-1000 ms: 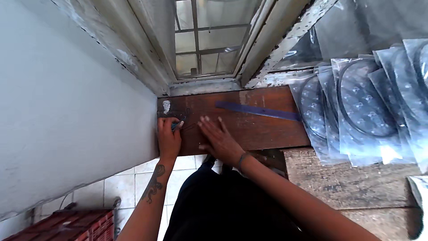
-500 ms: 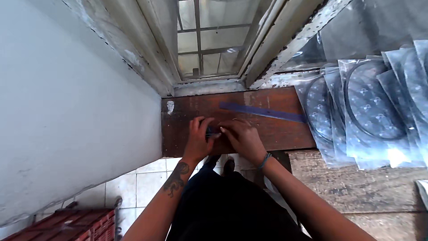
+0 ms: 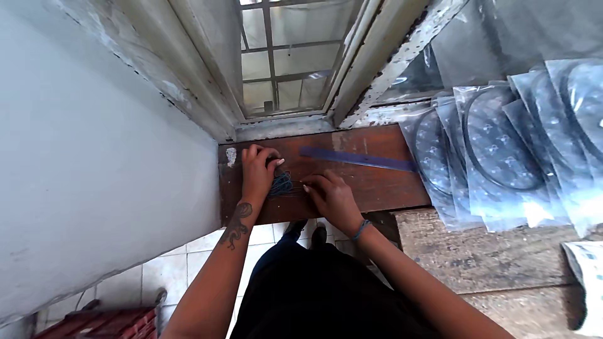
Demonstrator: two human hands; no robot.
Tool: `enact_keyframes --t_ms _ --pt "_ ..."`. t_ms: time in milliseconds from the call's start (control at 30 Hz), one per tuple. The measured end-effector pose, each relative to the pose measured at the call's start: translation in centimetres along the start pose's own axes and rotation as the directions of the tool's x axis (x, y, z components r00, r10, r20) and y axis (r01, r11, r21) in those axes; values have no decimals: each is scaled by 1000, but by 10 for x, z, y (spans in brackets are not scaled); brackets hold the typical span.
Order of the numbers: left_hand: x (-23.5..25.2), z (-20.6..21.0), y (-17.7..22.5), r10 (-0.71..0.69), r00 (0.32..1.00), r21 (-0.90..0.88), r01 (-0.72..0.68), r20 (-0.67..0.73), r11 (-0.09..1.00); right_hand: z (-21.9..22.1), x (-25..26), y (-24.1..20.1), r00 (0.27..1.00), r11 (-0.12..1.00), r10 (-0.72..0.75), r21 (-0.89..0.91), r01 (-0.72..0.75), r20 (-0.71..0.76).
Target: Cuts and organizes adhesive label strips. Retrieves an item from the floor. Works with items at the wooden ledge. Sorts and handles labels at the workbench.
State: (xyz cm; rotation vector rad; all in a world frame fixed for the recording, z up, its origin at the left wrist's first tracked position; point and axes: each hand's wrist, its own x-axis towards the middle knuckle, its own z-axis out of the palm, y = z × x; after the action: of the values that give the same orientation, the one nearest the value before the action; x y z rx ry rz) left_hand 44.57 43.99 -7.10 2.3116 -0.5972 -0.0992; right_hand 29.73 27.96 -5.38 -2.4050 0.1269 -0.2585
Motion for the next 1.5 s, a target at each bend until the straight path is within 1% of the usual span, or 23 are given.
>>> enact_keyframes --t_ms 100,200,333,467,533,633,800,833,900,933,967,1000,1067,1100,1133,1167,1200,1267,1300,1333,1367,1433,1500 --pt "0 -9 8 -2 999 -19 3 49 1000 -4 4 0 999 999 35 37 -34 -12" --pt "-4 -24 24 -5 997 -171 17 71 985 -6 13 -3 996 991 83 107 -78 -38" --pt "-4 -37 47 111 993 -348 -90 40 933 -8 45 -13 995 965 80 255 -64 -54" --pt "0 -45 57 176 984 -385 -158 12 909 -14 60 -16 993 962 19 272 13 -114" --pt "-1 -50 60 132 991 -375 -123 -2 919 -16 61 -15 992 959 3 283 33 -125" --pt "-2 -53 62 34 999 -374 -21 29 927 -15 60 -15 997 945 4 327 21 -73" --pt "-4 -53 65 10 997 -386 19 74 922 -16 60 -24 998 946 23 324 -6 -50" --pt "-4 -53 65 6 998 -379 21 70 925 -22 56 -29 999 939 28 343 -13 -40" --pt "-4 -55 63 -13 997 -415 46 82 909 -38 48 -38 999 888 32 458 -31 5" --pt "-5 -56 61 -25 994 -483 73 106 872 -39 48 -32 999 855 44 516 -46 16" --pt "-8 -55 58 -48 987 -590 131 155 797 -35 52 -23 998 833 65 550 -61 12" --pt "-10 -54 56 -78 971 -715 220 226 664 -32 54 -15 997 837 78 543 -66 2" --pt "-15 -51 52 -138 922 -856 386 361 343 -33 55 -10 996 921 73 388 -49 -47" --pt "-17 -50 49 -180 900 -873 430 397 228 -34 54 -10 995 965 58 260 -35 -82" --pt "-19 -51 44 -218 881 -862 462 420 209 -34 52 -9 992 991 33 134 -17 -118" --pt "-21 -51 39 -246 873 -822 482 421 304 -33 50 -8 991 998 27 63 -19 -129" --pt "-23 -50 35 -267 873 -744 488 409 457 -31 48 -8 993 998 50 41 -46 -106" --pt "-26 -43 33 -323 874 -515 477 363 712 -21 43 -13 980 978 185 88 -191 67" --pt "-25 -39 35 -343 877 -385 460 336 800 -14 42 -14 953 953 258 119 -278 159" --pt "-24 -33 35 -350 892 -273 426 285 862 -8 40 -13 918 925 324 129 -358 227" --pt "-24 -27 36 -339 915 -180 379 219 908 -5 37 -13 894 901 375 130 -413 246" --pt "-26 -20 35 -271 958 -39 276 95 960 -12 23 -14 896 893 410 126 -432 170" --pt "-35 -19 29 -107 994 51 108 -11 993 -29 2 -12 934 923 356 147 -356 27"
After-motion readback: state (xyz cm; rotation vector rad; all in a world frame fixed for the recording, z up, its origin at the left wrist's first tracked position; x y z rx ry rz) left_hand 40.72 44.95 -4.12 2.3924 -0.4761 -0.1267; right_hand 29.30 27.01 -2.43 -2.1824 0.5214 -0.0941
